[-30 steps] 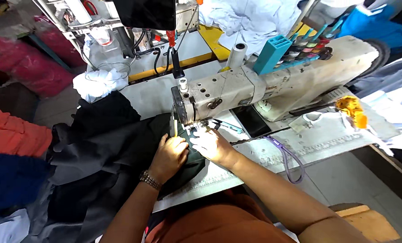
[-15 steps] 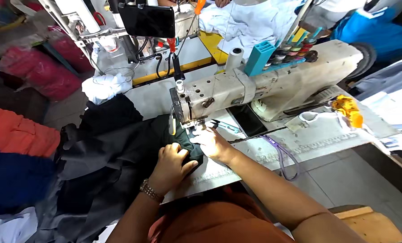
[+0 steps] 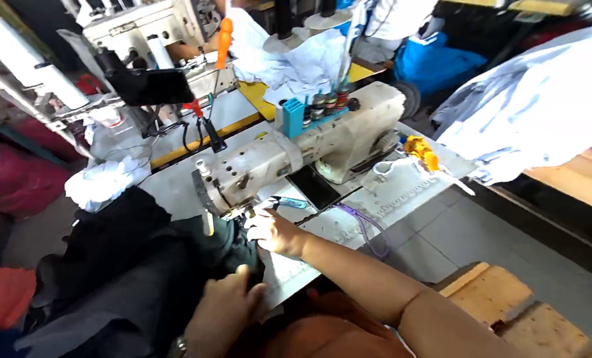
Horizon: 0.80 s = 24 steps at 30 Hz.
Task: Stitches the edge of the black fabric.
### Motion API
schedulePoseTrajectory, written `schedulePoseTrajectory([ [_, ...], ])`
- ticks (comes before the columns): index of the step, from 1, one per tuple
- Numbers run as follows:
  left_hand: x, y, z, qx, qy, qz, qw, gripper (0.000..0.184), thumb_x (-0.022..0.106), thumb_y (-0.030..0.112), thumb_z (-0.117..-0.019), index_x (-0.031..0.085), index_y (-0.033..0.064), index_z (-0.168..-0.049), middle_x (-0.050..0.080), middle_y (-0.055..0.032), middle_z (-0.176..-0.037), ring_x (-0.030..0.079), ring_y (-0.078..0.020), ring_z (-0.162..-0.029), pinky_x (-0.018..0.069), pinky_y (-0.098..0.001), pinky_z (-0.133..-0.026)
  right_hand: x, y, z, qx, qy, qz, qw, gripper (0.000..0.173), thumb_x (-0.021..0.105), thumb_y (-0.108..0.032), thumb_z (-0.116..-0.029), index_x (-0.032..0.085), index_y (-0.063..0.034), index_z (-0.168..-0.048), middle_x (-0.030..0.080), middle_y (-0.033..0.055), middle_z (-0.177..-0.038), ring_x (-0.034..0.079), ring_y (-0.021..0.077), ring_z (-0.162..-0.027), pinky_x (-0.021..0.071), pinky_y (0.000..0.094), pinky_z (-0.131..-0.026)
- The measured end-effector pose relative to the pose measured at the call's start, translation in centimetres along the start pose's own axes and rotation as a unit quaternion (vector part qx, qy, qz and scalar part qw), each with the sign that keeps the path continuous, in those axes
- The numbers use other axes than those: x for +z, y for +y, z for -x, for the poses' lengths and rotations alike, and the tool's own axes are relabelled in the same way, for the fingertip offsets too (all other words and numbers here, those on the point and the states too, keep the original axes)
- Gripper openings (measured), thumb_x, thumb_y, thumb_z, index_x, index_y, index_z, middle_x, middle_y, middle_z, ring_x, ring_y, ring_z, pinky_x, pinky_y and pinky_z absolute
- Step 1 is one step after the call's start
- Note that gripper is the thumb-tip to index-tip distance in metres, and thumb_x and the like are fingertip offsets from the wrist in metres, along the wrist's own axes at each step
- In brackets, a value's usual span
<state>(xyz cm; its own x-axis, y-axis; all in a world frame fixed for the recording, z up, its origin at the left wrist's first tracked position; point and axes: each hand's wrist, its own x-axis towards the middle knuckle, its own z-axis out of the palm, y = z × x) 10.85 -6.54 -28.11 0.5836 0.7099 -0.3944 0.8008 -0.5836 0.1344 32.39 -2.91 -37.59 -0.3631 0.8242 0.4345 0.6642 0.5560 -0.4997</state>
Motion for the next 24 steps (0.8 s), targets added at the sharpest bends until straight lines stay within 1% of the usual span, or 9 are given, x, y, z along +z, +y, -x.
schedulePoseTrajectory([
  [3, -0.5, -6.8, -1.7, -0.067, 0.106, -0.066, 0.99, 0.078, 0.061, 0.071, -0.089, 0.07, -0.0026, -0.113, 0.069, -0.0311, -0.106, 0.065, -0.0529, -0.105, 0.0475, -0.0728, -0.092, -0.3, -0.1, 0.0, -0.016, -0.022, -0.017, 0.999, 0.015, 0.068, -0.008, -0.0915, 0.076, -0.006, -0.105, 0.071, 0.0133, -0.12, 0.06, 0.0319, -0.126, 0.0413, 0.0507, -0.114],
  [5, -2.3, -10.3, -2.9, -0.092, 0.166, -0.075, 0.979, 0.079, 0.08, 0.055, -0.0832, 0.063, -0.0068, -0.129, 0.06, -0.0386, -0.124, 0.058, -0.0581, -0.117, 0.0446, -0.0745, -0.097, -0.1, -0.4, -0.4, -0.02, -0.011, -0.033, 0.999, 0.013, 0.069, -0.013, -0.093, 0.075, -0.0055, -0.102, 0.072, 0.0135, -0.112, 0.062, 0.0314, -0.12, 0.0429, 0.0498, -0.111],
  [7, -3.7, -10.5, -3.6, -0.11, 0.211, -0.114, 0.965, 0.074, 0.086, 0.04, -0.0815, 0.059, -0.003, -0.136, 0.057, -0.0369, -0.133, 0.056, -0.0568, -0.123, 0.0436, -0.0724, -0.1, -0.3, -0.8, -0.8, -0.014, -0.009, -0.035, 0.999, 0.015, 0.068, -0.017, -0.0965, 0.075, -0.0049, -0.102, 0.073, 0.0145, -0.109, 0.064, 0.0315, -0.117, 0.0439, 0.0485, -0.111],
  [10, -4.8, -6.4, -1.9, -0.066, 0.234, -0.127, 0.962, 0.036, 0.081, 0.02, -0.0851, 0.07, -0.0045, -0.109, 0.066, -0.0334, -0.11, 0.064, -0.0543, -0.106, 0.049, -0.0708, -0.09, -0.3, -0.4, -0.6, 0.004, -0.012, -0.039, 0.999, 0.015, 0.065, -0.012, -0.0952, 0.075, -0.0041, -0.103, 0.073, 0.0147, -0.11, 0.064, 0.0324, -0.117, 0.044, 0.049, -0.111],
  [12, -4.2, -2.5, 0.6, 0.032, 0.164, -0.065, 0.984, 0.025, 0.071, 0.03, -0.0941, 0.073, 0.005, -0.09, 0.07, -0.0175, -0.082, 0.07, -0.0377, -0.08, 0.0563, -0.0585, -0.074, 0.0, 0.2, -0.6, 0.021, -0.001, -0.038, 0.999, 0.02, 0.059, -0.005, -0.0936, 0.076, -0.0059, -0.105, 0.074, 0.0119, -0.11, 0.066, 0.0297, -0.116, 0.0466, 0.048, -0.109],
  [14, -2.9, 1.7, 2.2, 0.135, -0.015, 0.075, 0.988, 0.027, 0.061, 0.034, -0.1009, 0.068, 0.0076, -0.103, 0.069, -0.0108, -0.084, 0.07, -0.0291, -0.081, 0.0582, -0.0507, -0.075, 0.2, 0.0, -0.9, 0.026, 0.012, -0.032, 0.999, 0.027, 0.054, 0.001, -0.0948, 0.077, -0.0083, -0.106, 0.075, 0.0091, -0.111, 0.066, 0.0266, -0.117, 0.0478, 0.0467, -0.109],
  [16, -0.2, 4.4, 1.6, 0.157, -0.072, 0.109, 0.979, 0.029, 0.059, 0.033, -0.1017, 0.063, 0.0051, -0.107, 0.068, -0.0121, -0.084, 0.07, -0.0296, -0.082, 0.0574, -0.0478, -0.076, 0.8, 0.1, -0.9, 0.003, 0.029, 0.001, 1.0, 0.027, 0.055, 0.001, -0.0948, 0.079, -0.0095, -0.103, 0.075, 0.0088, -0.11, 0.066, 0.0268, -0.116, 0.0485, 0.0475, -0.107],
  [22, 0.4, 3.9, 1.6, 0.181, -0.002, 0.114, 0.977, 0.035, 0.06, 0.04, -0.1005, 0.064, 0.0053, -0.097, 0.064, -0.0096, -0.076, 0.068, -0.0261, -0.075, 0.0565, -0.0429, -0.069, -0.8, -1.5, 2.0, -0.041, -0.056, 0.056, 0.996, 0.025, 0.057, -0.007, -0.0993, 0.078, -0.0171, -0.107, 0.072, 0.0056, -0.124, 0.056, 0.0277, -0.135, 0.0388, 0.0511, -0.119],
  [24, 0.4, 2.6, 1.2, 0.205, 0.058, 0.152, 0.965, 0.036, 0.058, 0.041, -0.1018, 0.067, 0.0069, -0.095, 0.065, -0.0087, -0.085, 0.067, -0.0236, -0.085, 0.0571, -0.0399, -0.077, -0.9, -2.3, 4.1, -0.052, -0.053, 0.028, 0.997, 0.029, 0.056, -0.002, -0.0974, 0.078, -0.0139, -0.111, 0.073, 0.0064, -0.124, 0.06, 0.0253, -0.131, 0.047, 0.0446, -0.113],
])
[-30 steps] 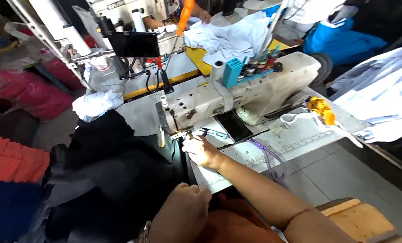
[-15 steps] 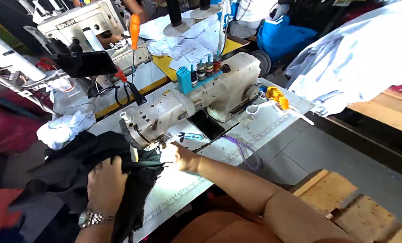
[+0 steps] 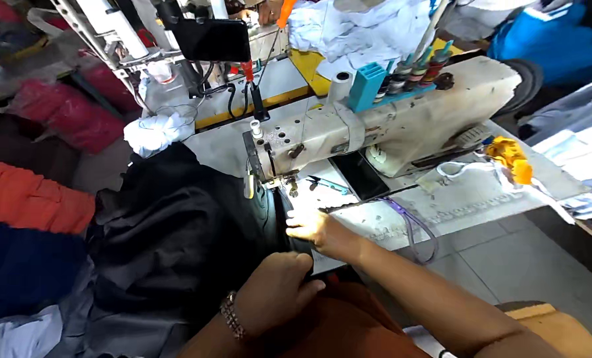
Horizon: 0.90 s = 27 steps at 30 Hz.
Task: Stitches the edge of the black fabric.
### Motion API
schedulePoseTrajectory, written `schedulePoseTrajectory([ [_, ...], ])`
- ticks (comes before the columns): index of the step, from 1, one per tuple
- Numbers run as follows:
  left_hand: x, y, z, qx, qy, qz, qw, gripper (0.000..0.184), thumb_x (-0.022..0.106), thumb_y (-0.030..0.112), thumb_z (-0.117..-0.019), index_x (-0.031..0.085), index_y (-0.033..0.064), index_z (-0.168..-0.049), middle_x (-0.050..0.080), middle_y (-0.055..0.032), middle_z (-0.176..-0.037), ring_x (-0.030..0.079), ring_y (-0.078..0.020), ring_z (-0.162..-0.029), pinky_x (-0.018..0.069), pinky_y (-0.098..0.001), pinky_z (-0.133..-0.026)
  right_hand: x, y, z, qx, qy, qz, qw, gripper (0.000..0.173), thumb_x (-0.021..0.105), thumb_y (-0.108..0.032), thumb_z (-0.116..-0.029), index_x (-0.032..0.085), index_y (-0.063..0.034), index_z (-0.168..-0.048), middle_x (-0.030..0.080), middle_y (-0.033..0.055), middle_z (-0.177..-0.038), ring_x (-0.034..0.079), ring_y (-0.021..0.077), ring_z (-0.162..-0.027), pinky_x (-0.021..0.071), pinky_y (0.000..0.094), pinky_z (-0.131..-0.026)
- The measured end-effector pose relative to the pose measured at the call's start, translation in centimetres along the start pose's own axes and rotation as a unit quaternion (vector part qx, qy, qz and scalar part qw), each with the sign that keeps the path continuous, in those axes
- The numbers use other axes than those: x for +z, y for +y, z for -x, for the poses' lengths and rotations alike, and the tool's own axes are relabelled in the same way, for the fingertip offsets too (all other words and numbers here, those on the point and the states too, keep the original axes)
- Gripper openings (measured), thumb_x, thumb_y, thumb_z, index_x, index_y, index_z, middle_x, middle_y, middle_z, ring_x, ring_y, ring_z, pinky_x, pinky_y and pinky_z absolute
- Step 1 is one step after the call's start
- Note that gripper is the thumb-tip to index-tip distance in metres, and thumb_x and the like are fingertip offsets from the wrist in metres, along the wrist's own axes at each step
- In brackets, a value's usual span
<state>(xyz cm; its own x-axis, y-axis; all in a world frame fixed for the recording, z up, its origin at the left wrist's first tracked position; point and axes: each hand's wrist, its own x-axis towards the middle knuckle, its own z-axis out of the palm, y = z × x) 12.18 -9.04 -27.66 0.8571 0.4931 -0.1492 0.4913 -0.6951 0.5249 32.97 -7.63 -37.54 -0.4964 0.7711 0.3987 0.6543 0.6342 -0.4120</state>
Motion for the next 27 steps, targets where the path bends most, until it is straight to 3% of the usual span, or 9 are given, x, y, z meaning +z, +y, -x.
schedulePoseTrajectory([
  [2, 0.7, -1.7, -1.1, 0.007, 0.081, 0.029, 0.996, 0.033, 0.054, 0.039, -0.1042, 0.071, 0.0107, -0.101, 0.066, -0.0067, -0.108, 0.062, -0.0209, -0.107, 0.0538, -0.0383, -0.094, -0.2, -0.7, 1.4, -0.005, 0.015, -0.016, 1.0, 0.025, 0.057, -0.003, -0.0967, 0.077, -0.0102, -0.108, 0.074, 0.0072, -0.122, 0.064, 0.0228, -0.126, 0.0512, 0.0392, -0.108],
  [4, 2.4, -4.0, -2.8, -0.033, 0.181, -0.025, 0.983, 0.036, 0.05, 0.037, -0.1052, 0.069, 0.0097, -0.119, 0.067, -0.0082, -0.128, 0.06, -0.0236, -0.125, 0.0487, -0.0481, -0.104, -0.7, -0.5, 1.9, 0.001, 0.016, -0.009, 1.0, 0.02, 0.056, -0.007, -0.0986, 0.075, -0.0096, -0.104, 0.073, 0.0068, -0.119, 0.065, 0.0204, -0.124, 0.0523, 0.0366, -0.107],
  [6, 3.9, -6.4, -3.5, -0.108, 0.236, -0.146, 0.954, 0.047, 0.056, 0.035, -0.1009, 0.064, 0.0048, -0.137, 0.066, -0.0132, -0.136, 0.062, -0.029, -0.128, 0.0442, -0.0576, -0.108, -1.2, 0.1, 2.0, 0.01, -0.009, -0.009, 1.0, 0.025, 0.057, -0.007, -0.0976, 0.077, -0.0107, -0.112, 0.073, 0.0059, -0.125, 0.062, 0.0211, -0.129, 0.0492, 0.0375, -0.11],
  [7, 4.2, -7.2, -3.5, -0.129, 0.254, -0.19, 0.94, 0.05, 0.06, 0.034, -0.097, 0.064, 0.0057, -0.138, 0.069, -0.0142, -0.131, 0.065, -0.0298, -0.123, 0.045, -0.0584, -0.107, -1.4, 0.2, 1.9, 0.011, -0.02, -0.006, 1.0, 0.027, 0.057, -0.008, -0.098, 0.077, -0.012, -0.115, 0.072, 0.0051, -0.127, 0.061, 0.021, -0.13, 0.0481, 0.0377, -0.111],
  [10, 3.9, -8.6, -2.7, -0.128, 0.255, -0.228, 0.931, 0.047, 0.06, 0.035, -0.0955, 0.065, 0.0212, -0.14, 0.072, -0.0115, -0.121, 0.069, -0.0286, -0.11, 0.0477, -0.056, -0.101, -1.4, -0.1, 1.3, 0.006, -0.029, 0.007, 1.0, 0.026, 0.056, -0.008, -0.0983, 0.076, -0.0124, -0.114, 0.072, 0.0047, -0.128, 0.06, 0.0219, -0.132, 0.0474, 0.0382, -0.112],
  [13, 3.8, -10.1, -2.2, -0.076, 0.249, -0.221, 0.94, 0.04, 0.052, 0.036, -0.1004, 0.067, 0.0302, -0.137, 0.068, -0.0116, -0.123, 0.067, -0.0298, -0.108, 0.0475, -0.0566, -0.095, -1.1, -0.7, 0.6, 0.008, -0.031, -0.006, 0.999, 0.023, 0.054, -0.009, -0.0998, 0.076, -0.0092, -0.108, 0.07, 0.0066, -0.131, 0.056, 0.0247, -0.137, 0.0463, 0.0393, -0.113],
  [17, 3.7, -11.3, -1.9, -0.024, 0.254, -0.209, 0.944, 0.037, 0.05, 0.036, -0.1022, 0.071, 0.0263, -0.13, 0.065, -0.0005, -0.14, 0.066, -0.0224, -0.115, 0.0435, -0.0539, -0.101, -0.2, -0.9, 0.9, 0.012, -0.004, -0.003, 1.0, 0.025, 0.05, -0.011, -0.1025, 0.075, -0.0073, -0.104, 0.072, 0.0068, -0.128, 0.06, 0.0231, -0.132, 0.0498, 0.0388, -0.109],
  [22, 3.4, -12.3, -2.1, 0.014, 0.261, -0.193, 0.946, 0.033, 0.052, 0.034, -0.1015, 0.075, 0.0222, -0.122, 0.069, 0.0025, -0.133, 0.066, -0.0193, -0.116, 0.0426, -0.0519, -0.105, 0.0, -0.7, 0.6, 0.01, 0.003, 0.016, 1.0, 0.024, 0.049, -0.013, -0.1037, 0.073, -0.0078, -0.101, 0.074, 0.0055, -0.123, 0.062, 0.0223, -0.129, 0.0503, 0.0399, -0.109],
  [27, 2.7, -13.3, -2.7, 0.023, 0.253, -0.191, 0.948, 0.034, 0.05, 0.034, -0.102, 0.075, 0.0203, -0.122, 0.069, 0.0026, -0.134, 0.065, -0.0181, -0.119, 0.0417, -0.0514, -0.105, 0.1, -0.4, -0.2, 0.018, 0.008, 0.027, 0.999, 0.023, 0.051, -0.012, -0.1019, 0.074, -0.0084, -0.101, 0.074, 0.0049, -0.123, 0.063, 0.0231, -0.129, 0.052, 0.0414, -0.106],
])
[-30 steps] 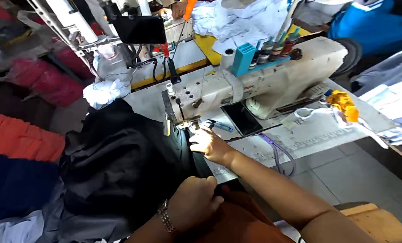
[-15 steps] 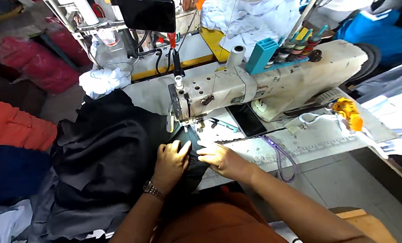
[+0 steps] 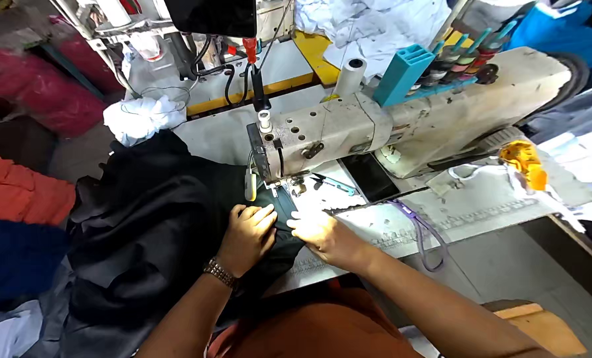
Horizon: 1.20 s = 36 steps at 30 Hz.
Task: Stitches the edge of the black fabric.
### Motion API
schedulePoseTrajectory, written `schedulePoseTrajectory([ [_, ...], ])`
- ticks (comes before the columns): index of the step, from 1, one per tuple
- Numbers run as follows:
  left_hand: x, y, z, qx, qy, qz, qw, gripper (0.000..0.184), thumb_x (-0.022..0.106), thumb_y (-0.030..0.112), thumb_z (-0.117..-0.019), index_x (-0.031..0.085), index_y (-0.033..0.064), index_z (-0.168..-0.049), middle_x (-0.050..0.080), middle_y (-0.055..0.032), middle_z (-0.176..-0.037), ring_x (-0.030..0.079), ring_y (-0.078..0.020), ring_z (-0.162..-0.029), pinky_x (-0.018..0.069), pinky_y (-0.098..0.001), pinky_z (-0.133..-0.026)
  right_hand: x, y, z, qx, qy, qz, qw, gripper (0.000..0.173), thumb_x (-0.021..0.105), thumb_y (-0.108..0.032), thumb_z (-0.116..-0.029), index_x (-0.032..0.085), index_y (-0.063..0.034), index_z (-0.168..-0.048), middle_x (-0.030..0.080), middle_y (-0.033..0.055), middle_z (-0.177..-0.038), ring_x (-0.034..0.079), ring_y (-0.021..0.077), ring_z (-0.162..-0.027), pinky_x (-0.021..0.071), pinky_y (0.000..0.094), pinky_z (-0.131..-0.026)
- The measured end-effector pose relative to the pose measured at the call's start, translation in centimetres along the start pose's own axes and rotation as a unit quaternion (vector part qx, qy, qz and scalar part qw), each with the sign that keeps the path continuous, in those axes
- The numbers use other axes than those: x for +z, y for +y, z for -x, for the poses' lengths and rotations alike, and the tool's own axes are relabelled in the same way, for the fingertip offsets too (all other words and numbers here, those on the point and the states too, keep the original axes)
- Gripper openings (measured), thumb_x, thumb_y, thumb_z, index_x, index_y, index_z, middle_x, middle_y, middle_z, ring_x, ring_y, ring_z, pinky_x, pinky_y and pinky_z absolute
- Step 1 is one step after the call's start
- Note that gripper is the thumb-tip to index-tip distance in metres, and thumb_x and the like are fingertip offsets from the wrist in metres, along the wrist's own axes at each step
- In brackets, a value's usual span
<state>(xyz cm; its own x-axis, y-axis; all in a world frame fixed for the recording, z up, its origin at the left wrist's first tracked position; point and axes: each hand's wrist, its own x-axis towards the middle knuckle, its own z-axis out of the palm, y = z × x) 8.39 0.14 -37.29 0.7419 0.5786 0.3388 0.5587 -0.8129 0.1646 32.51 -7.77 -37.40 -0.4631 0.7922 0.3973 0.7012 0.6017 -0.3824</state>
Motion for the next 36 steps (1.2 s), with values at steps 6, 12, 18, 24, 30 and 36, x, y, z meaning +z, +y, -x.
schedulePoseTrajectory([
  [6, 0.1, -2.0, -1.2, 0.005, -0.011, 0.015, 1.0, 0.035, 0.048, 0.033, -0.1033, 0.075, 0.0205, -0.122, 0.069, 0.0028, -0.135, 0.064, -0.0176, -0.123, 0.0413, -0.0521, -0.106, -0.1, 0.7, -1.6, 0.007, -0.015, 0.004, 1.0, 0.024, 0.052, -0.009, -0.099, 0.076, -0.0067, -0.106, 0.074, 0.0066, -0.125, 0.063, 0.0262, -0.129, 0.0503, 0.0448, -0.108],
  [12, 0.5, -3.7, -2.6, -0.013, 0.005, 0.015, 1.0, 0.034, 0.05, 0.029, -0.0999, 0.077, 0.0198, -0.119, 0.071, 0.0025, -0.13, 0.064, -0.0153, -0.123, 0.0414, -0.0479, -0.109, 0.8, 1.8, -2.9, 0.019, 0.008, -0.011, 1.0, 0.026, 0.055, -0.006, -0.0945, 0.077, -0.0066, -0.11, 0.074, 0.007, -0.125, 0.064, 0.0252, -0.127, 0.0484, 0.0447, -0.11],
  [18, -0.8, -2.4, -1.9, 0.037, -0.011, 0.072, 0.997, 0.035, 0.05, 0.039, -0.1047, 0.076, 0.0166, -0.099, 0.068, -0.0029, -0.134, 0.058, -0.022, -0.132, 0.0308, -0.0616, -0.116, 1.2, 2.1, -2.9, 0.034, 0.019, -0.045, 0.998, 0.03, 0.056, -0.002, -0.0916, 0.078, -0.009, -0.111, 0.073, 0.0062, -0.127, 0.062, 0.0238, -0.13, 0.0456, 0.044, -0.113],
  [24, -5.4, 5.2, -0.1, 0.071, -0.14, 0.141, 0.977, 0.046, 0.051, 0.039, -0.1044, 0.062, 0.0101, -0.071, 0.062, -0.0045, -0.071, 0.065, -0.0204, -0.077, 0.0501, -0.0431, -0.091, 0.7, 1.6, -1.5, 0.022, 0.002, -0.058, 0.998, 0.024, 0.056, -0.012, -0.1007, 0.079, -0.0146, -0.109, 0.073, 0.0042, -0.125, 0.058, 0.0233, -0.134, 0.0432, 0.0434, -0.116],
  [30, -4.5, 6.2, -1.4, -0.053, -0.105, 0.149, 0.982, 0.035, 0.044, 0.029, -0.1079, 0.07, 0.0061, -0.113, 0.069, -0.0108, -0.116, 0.065, -0.0217, -0.115, 0.0526, -0.0354, -0.101, 0.1, -0.3, 0.5, -0.012, 0.01, -0.025, 1.0, 0.023, 0.052, -0.013, -0.104, 0.075, -0.0097, -0.099, 0.074, 0.0052, -0.117, 0.062, 0.0226, -0.129, 0.0498, 0.0404, -0.109],
  [36, -0.7, 5.4, -0.5, -0.149, -0.066, -0.098, 0.982, 0.044, 0.056, 0.036, -0.0987, 0.068, 0.0122, -0.134, 0.065, -0.0178, -0.138, 0.065, -0.0367, -0.122, 0.0521, -0.0576, -0.092, -0.5, 0.1, 0.9, 0.001, -0.01, -0.027, 1.0, 0.026, 0.051, -0.014, -0.1048, 0.077, -0.0123, -0.109, 0.072, 0.0019, -0.127, 0.058, 0.0193, -0.134, 0.0459, 0.0366, -0.113],
])
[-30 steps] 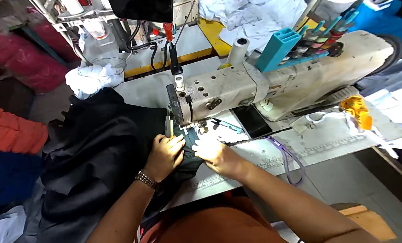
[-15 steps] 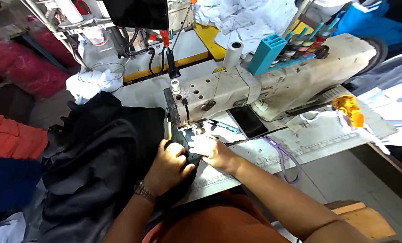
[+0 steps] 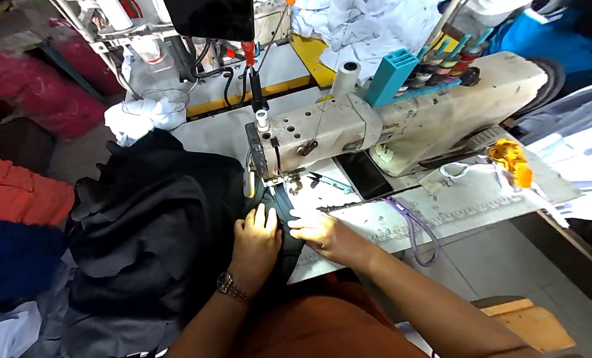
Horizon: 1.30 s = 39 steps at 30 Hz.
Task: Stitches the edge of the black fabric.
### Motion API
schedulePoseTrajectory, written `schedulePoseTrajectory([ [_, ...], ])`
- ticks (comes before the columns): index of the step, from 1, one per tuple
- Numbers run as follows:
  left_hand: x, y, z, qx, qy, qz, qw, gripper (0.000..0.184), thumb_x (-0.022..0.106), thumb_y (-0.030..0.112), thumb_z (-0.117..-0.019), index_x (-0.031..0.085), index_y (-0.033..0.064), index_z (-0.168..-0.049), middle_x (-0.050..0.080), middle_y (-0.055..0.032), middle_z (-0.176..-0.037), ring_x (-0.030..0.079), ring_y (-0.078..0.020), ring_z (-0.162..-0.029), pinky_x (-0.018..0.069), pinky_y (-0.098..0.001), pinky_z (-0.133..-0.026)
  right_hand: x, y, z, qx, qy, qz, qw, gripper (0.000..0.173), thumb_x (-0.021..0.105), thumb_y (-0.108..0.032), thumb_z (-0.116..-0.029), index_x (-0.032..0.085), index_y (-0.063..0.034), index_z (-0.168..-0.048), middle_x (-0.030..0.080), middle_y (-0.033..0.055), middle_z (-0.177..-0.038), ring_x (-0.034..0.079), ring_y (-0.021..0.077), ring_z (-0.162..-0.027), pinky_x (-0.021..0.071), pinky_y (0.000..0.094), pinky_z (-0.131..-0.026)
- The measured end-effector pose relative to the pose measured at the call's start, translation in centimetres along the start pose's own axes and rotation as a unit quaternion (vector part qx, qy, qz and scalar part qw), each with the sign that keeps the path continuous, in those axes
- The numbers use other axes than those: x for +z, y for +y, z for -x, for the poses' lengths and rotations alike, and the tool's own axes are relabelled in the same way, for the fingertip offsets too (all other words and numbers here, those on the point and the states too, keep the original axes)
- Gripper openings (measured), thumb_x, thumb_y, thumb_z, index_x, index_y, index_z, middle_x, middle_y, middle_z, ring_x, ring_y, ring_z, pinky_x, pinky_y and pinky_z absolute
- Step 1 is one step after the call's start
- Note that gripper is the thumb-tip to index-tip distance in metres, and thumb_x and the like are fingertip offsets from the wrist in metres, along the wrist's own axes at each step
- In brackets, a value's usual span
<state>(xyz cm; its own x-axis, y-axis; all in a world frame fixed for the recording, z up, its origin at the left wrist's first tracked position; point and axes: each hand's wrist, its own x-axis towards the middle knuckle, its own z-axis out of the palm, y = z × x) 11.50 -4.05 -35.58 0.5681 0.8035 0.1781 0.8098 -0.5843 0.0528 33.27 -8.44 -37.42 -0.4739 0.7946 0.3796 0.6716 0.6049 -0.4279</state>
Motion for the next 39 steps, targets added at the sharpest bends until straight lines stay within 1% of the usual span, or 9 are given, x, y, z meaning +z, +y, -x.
schedulePoseTrajectory([
  [11, 1.8, -3.6, -0.7, 0.049, 0.044, 0.058, 0.996, 0.048, 0.045, 0.043, -0.1029, 0.071, 0.013, -0.13, 0.065, -0.0123, -0.138, 0.062, -0.0292, -0.127, 0.0479, -0.0548, -0.099, 0.3, 0.0, -1.7, 0.006, -0.013, 0.04, 0.999, 0.024, 0.05, -0.012, -0.1025, 0.074, -0.0078, -0.106, 0.073, 0.0039, -0.127, 0.062, 0.022, -0.13, 0.0506, 0.0402, -0.108],
  [23, 2.7, -6.6, -4.9, 0.062, 0.057, 0.087, 0.993, 0.043, 0.051, 0.038, -0.0986, 0.072, 0.012, -0.127, 0.069, -0.0105, -0.13, 0.063, -0.0282, -0.123, 0.0465, -0.0552, -0.102, 1.4, 2.3, -4.1, 0.028, 0.03, 0.006, 0.999, 0.027, 0.054, -0.007, -0.0969, 0.077, -0.0075, -0.111, 0.074, 0.0053, -0.126, 0.064, 0.0215, -0.126, 0.0472, 0.0412, -0.111],
  [26, 1.6, -6.8, -4.6, 0.062, 0.015, 0.104, 0.992, 0.042, 0.052, 0.041, -0.1004, 0.071, 0.0133, -0.126, 0.062, -0.0144, -0.139, 0.055, -0.0332, -0.134, 0.0378, -0.0609, -0.111, 1.8, 2.6, -4.2, 0.045, 0.043, -0.02, 0.998, 0.027, 0.056, -0.006, -0.0958, 0.078, -0.0084, -0.11, 0.074, 0.0053, -0.125, 0.064, 0.0212, -0.126, 0.0471, 0.0405, -0.111],
  [30, -2.6, -5.6, -2.5, 0.025, -0.051, 0.029, 0.998, 0.058, 0.047, 0.066, -0.0973, 0.073, 0.0134, -0.099, 0.05, -0.0135, -0.155, 0.032, -0.0416, -0.151, 0.0184, -0.0754, -0.116, 1.4, 2.9, -4.2, 0.05, 0.041, -0.057, 0.996, 0.023, 0.058, -0.005, -0.0954, 0.078, -0.0092, -0.107, 0.073, 0.0065, -0.124, 0.063, 0.0222, -0.127, 0.0458, 0.0424, -0.112],
  [32, -4.4, -4.2, -0.7, 0.061, -0.037, 0.036, 0.997, 0.045, 0.058, 0.052, -0.097, 0.072, 0.01, -0.089, 0.065, -0.0144, -0.134, 0.049, -0.0384, -0.14, 0.0261, -0.0733, -0.115, 1.3, 2.7, -4.3, 0.048, 0.041, -0.071, 0.995, 0.021, 0.06, -0.005, -0.0949, 0.078, -0.0105, -0.104, 0.074, 0.0062, -0.122, 0.063, 0.0213, -0.126, 0.0454, 0.0417, -0.112],
  [33, -5.2, -3.2, 0.2, 0.099, -0.039, 0.072, 0.992, 0.038, 0.061, 0.044, -0.0973, 0.072, 0.01, -0.085, 0.071, -0.0116, -0.113, 0.062, -0.032, -0.123, 0.0354, -0.0654, -0.113, 1.2, 2.7, -4.3, 0.044, 0.039, -0.074, 0.996, 0.021, 0.06, -0.006, -0.0948, 0.078, -0.0117, -0.104, 0.074, 0.006, -0.122, 0.063, 0.0213, -0.126, 0.0451, 0.0418, -0.112],
  [35, -7.1, -0.9, 1.4, 0.189, -0.119, 0.19, 0.956, 0.038, 0.056, 0.039, -0.1012, 0.068, 0.0084, -0.082, 0.069, -0.0068, -0.083, 0.068, -0.0227, -0.091, 0.05, -0.046, -0.097, 1.2, 2.6, -4.3, 0.02, 0.036, -0.066, 0.997, 0.021, 0.059, -0.009, -0.0967, 0.078, -0.0135, -0.103, 0.073, 0.0069, -0.123, 0.061, 0.0237, -0.129, 0.0445, 0.0451, -0.113],
  [37, -7.6, 0.2, 1.5, 0.216, -0.203, 0.268, 0.917, 0.041, 0.057, 0.038, -0.102, 0.064, 0.0042, -0.081, 0.062, -0.0095, -0.077, 0.065, -0.0243, -0.077, 0.0551, -0.0414, -0.074, 1.1, 1.8, -3.6, 0.002, 0.018, -0.037, 0.999, 0.02, 0.057, -0.016, -0.1015, 0.077, -0.0142, -0.103, 0.073, 0.0072, -0.123, 0.059, 0.0244, -0.131, 0.0448, 0.046, -0.113],
  [39, -7.0, 0.0, 1.1, 0.189, -0.195, 0.303, 0.913, 0.046, 0.056, 0.043, -0.1032, 0.064, 0.0045, -0.08, 0.062, -0.0096, -0.084, 0.064, -0.0217, -0.08, 0.0559, -0.0372, -0.071, 0.9, 0.6, -2.4, -0.01, 0.011, -0.021, 1.0, 0.022, 0.056, -0.016, -0.1021, 0.077, -0.0121, -0.1, 0.074, 0.0071, -0.119, 0.062, 0.0233, -0.128, 0.048, 0.0435, -0.11],
])
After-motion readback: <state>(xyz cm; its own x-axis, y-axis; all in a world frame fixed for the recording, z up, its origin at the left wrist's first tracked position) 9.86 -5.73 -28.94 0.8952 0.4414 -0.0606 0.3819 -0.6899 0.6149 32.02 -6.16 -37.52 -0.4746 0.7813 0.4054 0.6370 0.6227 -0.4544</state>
